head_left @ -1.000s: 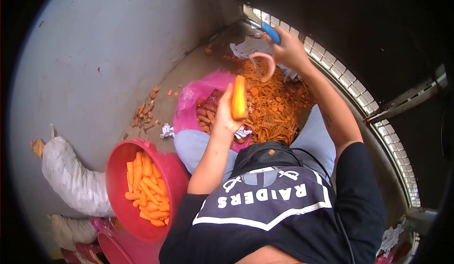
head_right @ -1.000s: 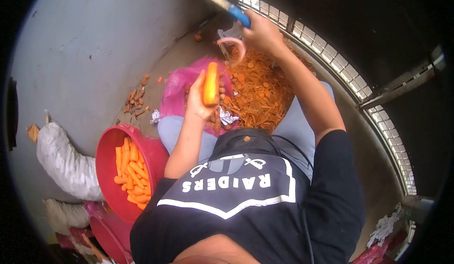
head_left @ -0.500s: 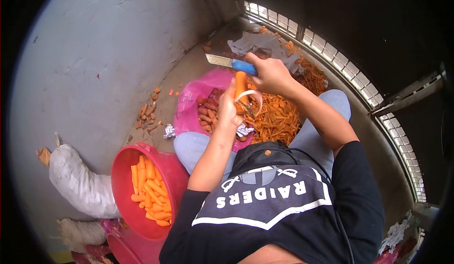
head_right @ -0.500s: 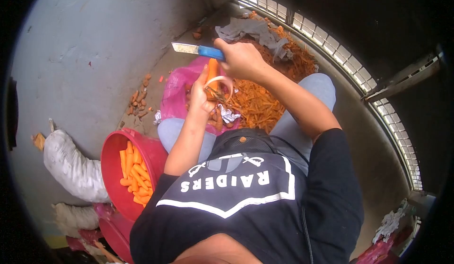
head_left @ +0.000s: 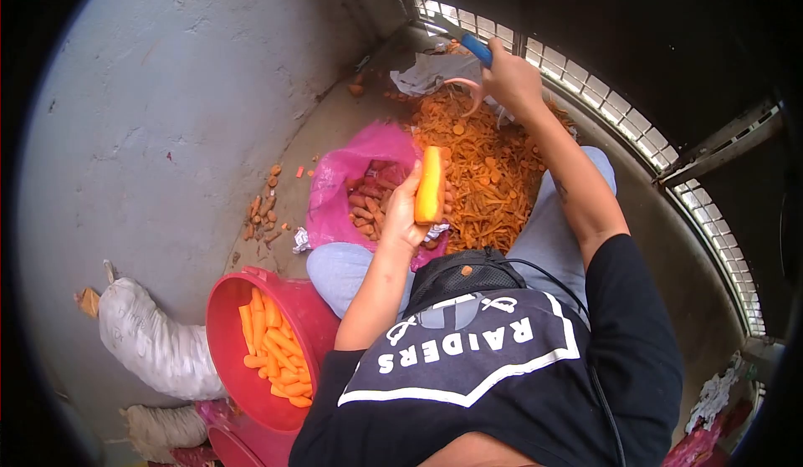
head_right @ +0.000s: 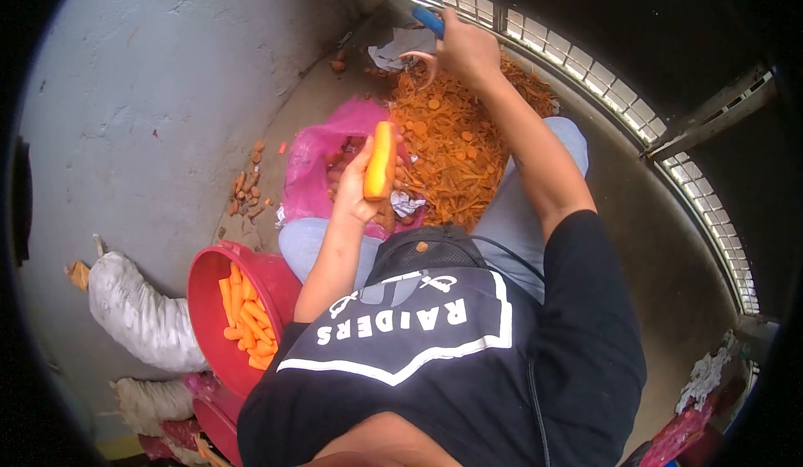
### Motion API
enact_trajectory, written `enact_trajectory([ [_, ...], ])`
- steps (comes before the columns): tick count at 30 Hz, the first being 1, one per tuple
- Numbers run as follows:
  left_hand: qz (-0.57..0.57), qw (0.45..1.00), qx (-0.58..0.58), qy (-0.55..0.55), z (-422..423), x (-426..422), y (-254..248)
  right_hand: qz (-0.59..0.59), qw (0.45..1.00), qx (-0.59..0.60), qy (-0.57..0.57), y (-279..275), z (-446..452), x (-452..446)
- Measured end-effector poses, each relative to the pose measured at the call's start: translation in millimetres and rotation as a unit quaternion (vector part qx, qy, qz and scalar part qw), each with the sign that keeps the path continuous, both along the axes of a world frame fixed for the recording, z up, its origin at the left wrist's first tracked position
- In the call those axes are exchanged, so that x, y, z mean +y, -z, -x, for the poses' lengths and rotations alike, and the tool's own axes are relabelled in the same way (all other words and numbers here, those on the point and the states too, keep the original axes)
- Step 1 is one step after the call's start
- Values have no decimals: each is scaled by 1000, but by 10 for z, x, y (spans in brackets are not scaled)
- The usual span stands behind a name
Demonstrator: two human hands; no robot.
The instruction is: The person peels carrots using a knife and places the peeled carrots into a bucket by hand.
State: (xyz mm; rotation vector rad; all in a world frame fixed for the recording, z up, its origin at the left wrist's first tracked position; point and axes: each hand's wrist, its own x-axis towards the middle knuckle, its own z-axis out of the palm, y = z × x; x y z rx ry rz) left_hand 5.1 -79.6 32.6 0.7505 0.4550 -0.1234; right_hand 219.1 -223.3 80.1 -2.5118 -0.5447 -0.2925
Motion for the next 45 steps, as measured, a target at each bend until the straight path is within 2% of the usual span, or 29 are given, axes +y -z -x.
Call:
enact_trajectory([
  [1,31,1000,-3,3,-9,24,24,-30,999,-7,14,29,37,-24],
  [2,62,998,-4,6,-24,70,76,-103,992,65,-17,74,102,-36],
  [5,117,992,-44,29,-52,253,385,-116,970,176,-125,110,436,-24],
  [7,132,988,-75,11,-78,284,499,-120,965,143,-186,202,628,46],
  [10,73,994,12,-86,-95,144,318,-81,962,99,-239,158,836,97],
  [12,43,996,28,-79,-57,90,176,-54,962,58,-260,155,888,134],
  [16,-6,996,39,-83,-33,86,235,-43,964,34,-261,213,922,163],
  [25,-95,989,15,-110,-15,-58,275,-56,960,78,-263,355,865,219],
  [28,-200,979,2,-41,77,-69,223,-48,969,114,-212,314,609,208],
  [29,-189,982,7,-18,107,-56,196,-50,972,125,-192,344,474,203],
  [31,-166,986,16,27,138,-34,130,21,985,115,-128,436,177,198],
  [33,-169,984,-1,59,124,-67,85,-28,995,95,-23,488,45,79],
  [34,-170,983,-9,72,113,-65,65,-51,997,50,-8,499,26,45],
  [37,-82,995,14,55,73,82,112,-109,987,108,-43,312,237,5],
  [39,-101,994,26,12,36,126,206,-142,979,125,-79,284,460,4],
  [43,-104,991,48,-68,-10,83,244,-77,971,133,-184,269,918,48],
  [45,-107,991,38,-70,-21,6,210,-19,971,123,-206,226,1030,91],
])
